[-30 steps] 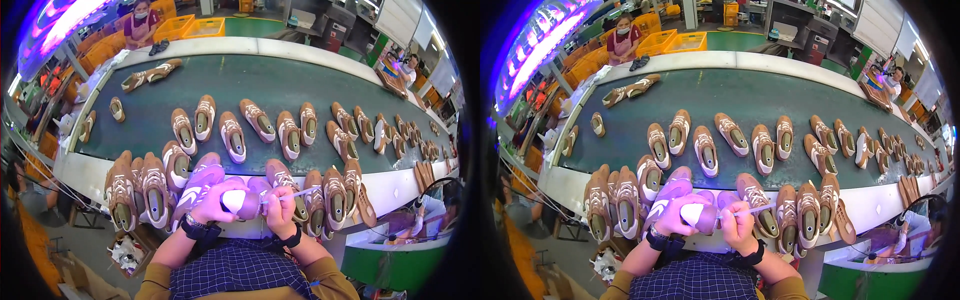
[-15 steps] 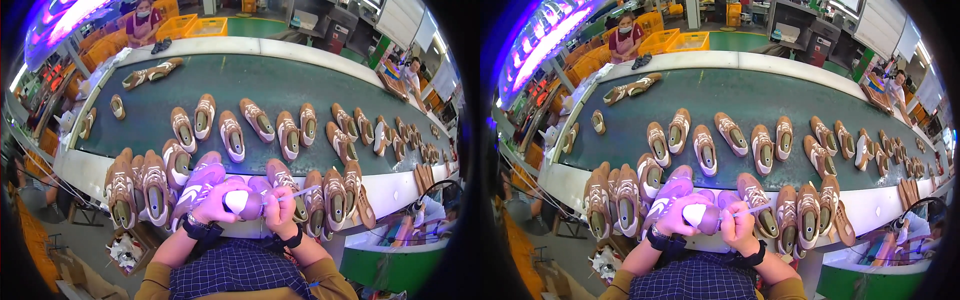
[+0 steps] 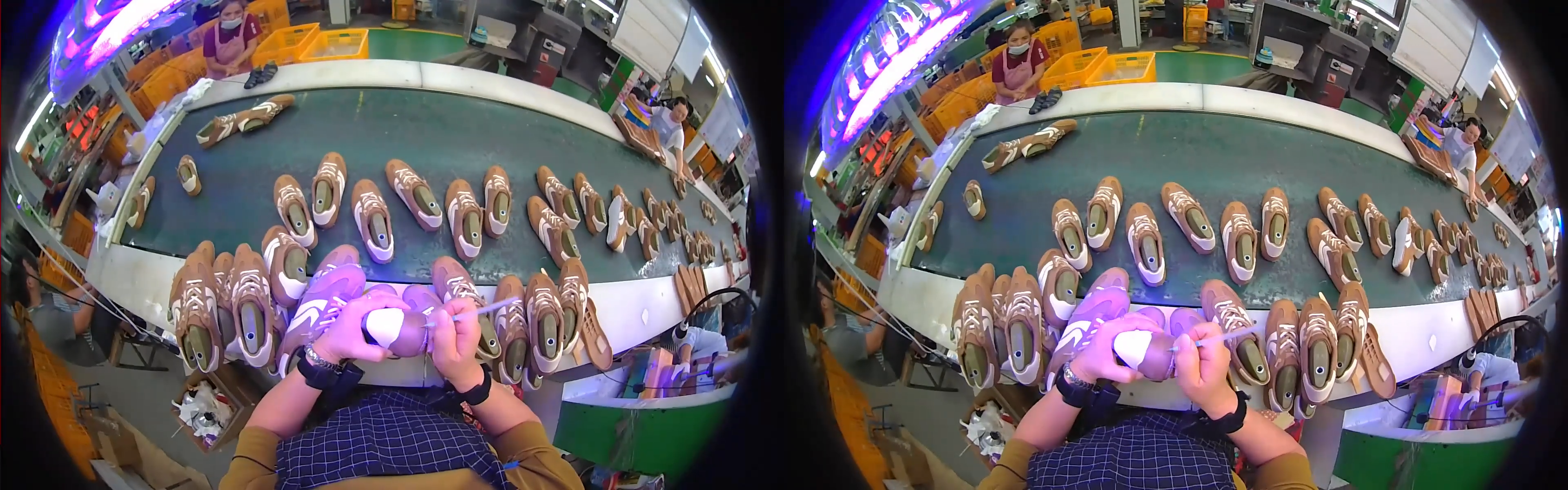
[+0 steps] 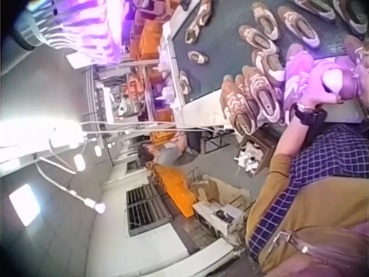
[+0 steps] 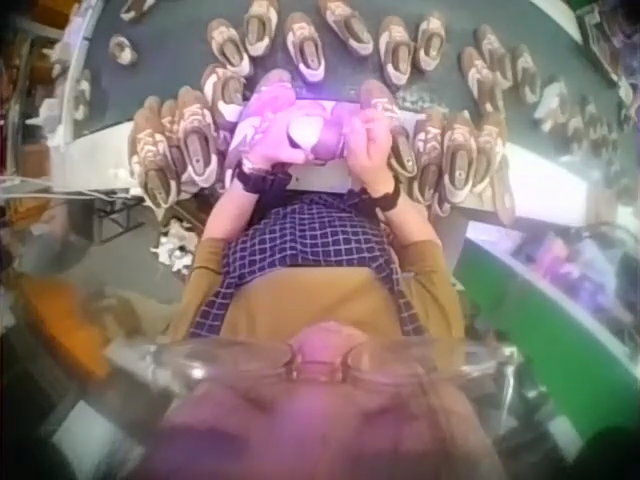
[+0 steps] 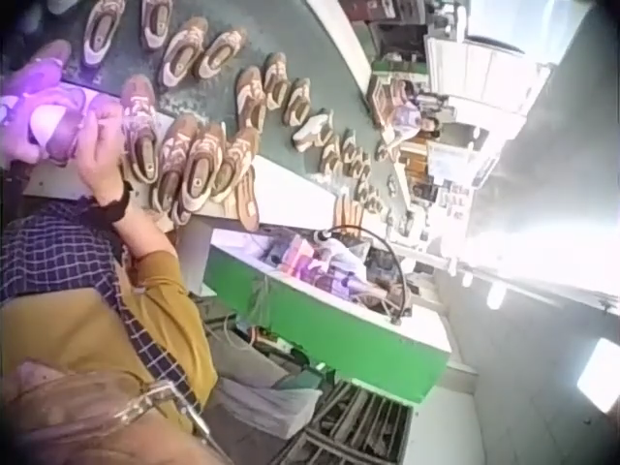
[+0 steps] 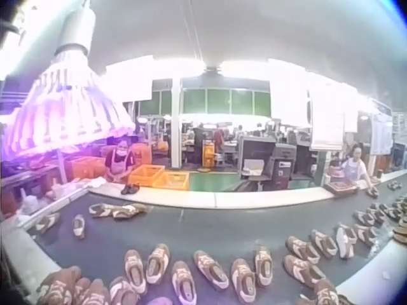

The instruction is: Inspecting and sorting shoes on a conveyor belt, applying markings with a pen.

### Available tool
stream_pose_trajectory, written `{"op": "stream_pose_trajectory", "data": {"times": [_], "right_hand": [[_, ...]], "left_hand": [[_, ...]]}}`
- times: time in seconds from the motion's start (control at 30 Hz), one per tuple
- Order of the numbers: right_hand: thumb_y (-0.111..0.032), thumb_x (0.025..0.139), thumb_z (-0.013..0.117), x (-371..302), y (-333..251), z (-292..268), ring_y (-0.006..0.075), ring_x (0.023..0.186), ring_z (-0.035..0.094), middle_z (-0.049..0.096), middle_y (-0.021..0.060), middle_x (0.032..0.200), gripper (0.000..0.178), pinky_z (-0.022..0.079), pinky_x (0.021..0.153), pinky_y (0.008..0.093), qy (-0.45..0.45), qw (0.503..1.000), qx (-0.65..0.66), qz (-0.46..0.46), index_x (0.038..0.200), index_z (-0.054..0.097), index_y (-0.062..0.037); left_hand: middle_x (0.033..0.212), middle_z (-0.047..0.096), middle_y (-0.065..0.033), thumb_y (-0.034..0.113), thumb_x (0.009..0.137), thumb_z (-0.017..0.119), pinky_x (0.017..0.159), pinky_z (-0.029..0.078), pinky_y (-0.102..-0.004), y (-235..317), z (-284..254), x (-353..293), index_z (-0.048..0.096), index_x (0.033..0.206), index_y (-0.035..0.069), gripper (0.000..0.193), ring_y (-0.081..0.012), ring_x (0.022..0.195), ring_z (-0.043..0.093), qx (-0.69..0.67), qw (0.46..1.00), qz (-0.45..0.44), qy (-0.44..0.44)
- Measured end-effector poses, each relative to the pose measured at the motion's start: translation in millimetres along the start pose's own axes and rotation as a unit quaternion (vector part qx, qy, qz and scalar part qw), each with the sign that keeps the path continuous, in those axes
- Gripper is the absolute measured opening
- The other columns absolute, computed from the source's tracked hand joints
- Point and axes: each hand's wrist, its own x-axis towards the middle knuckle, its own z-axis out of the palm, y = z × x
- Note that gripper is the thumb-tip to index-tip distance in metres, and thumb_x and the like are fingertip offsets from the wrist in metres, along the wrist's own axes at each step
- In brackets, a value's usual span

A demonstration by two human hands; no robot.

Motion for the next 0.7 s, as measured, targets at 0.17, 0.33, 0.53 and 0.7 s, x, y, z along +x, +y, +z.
{"op": "stream_pose_trajectory", "data": {"times": [0.17,0.33,0.53,0.7], "right_hand": [[-0.007,0.089,0.050,1.8,-3.4,-0.1,0.0052,0.052,0.044,0.050,0.0007,0.063,0.007,0.040,0.049,0.0217,0.013,0.999,-0.041,0.000,0.087,0.044,-0.0044],[-0.018,0.094,0.044,0.6,5.5,-25.1,0.0118,0.044,0.047,0.048,0.0046,0.063,0.010,0.054,0.039,0.0346,0.090,0.922,0.328,0.185,0.097,0.041,-0.0089],[-0.052,0.089,0.044,-36.7,10.9,-72.0,0.0320,0.074,0.067,0.061,0.0194,0.102,0.058,0.058,0.058,0.0434,-0.088,0.770,0.264,0.573,0.126,0.043,-0.0076],[-0.056,0.089,0.042,-65.8,12.9,-80.4,0.0311,0.110,0.056,0.046,0.0183,0.131,0.071,0.054,0.076,0.0500,-0.140,0.687,0.412,0.582,0.139,0.030,-0.0079]], "left_hand": [[0.108,0.060,-0.0085,0.019,0.048,0.074,0.094,0.039,-0.0365,-0.1,1.2,1.4,0.060,0.109,0.003,0.064,-0.0227,0.104,0.054,0.007,1.000,0.016,-0.008],[0.109,0.060,-0.0092,0.020,0.051,0.073,0.095,0.039,-0.0366,1.5,4.7,-0.6,0.059,0.110,0.003,0.063,-0.0234,0.105,0.054,0.010,1.000,0.012,-0.002],[0.117,0.054,-0.0103,0.028,0.059,0.073,0.098,0.033,-0.0420,25.9,40.8,-4.3,0.052,0.123,0.011,0.069,-0.0305,0.112,0.046,0.193,0.977,0.059,-0.065],[0.122,0.044,-0.0195,0.034,0.068,0.069,0.099,0.032,-0.0464,35.5,36.2,-20.0,0.044,0.131,0.009,0.073,-0.0377,0.116,0.041,0.195,0.969,0.065,-0.138]]}}
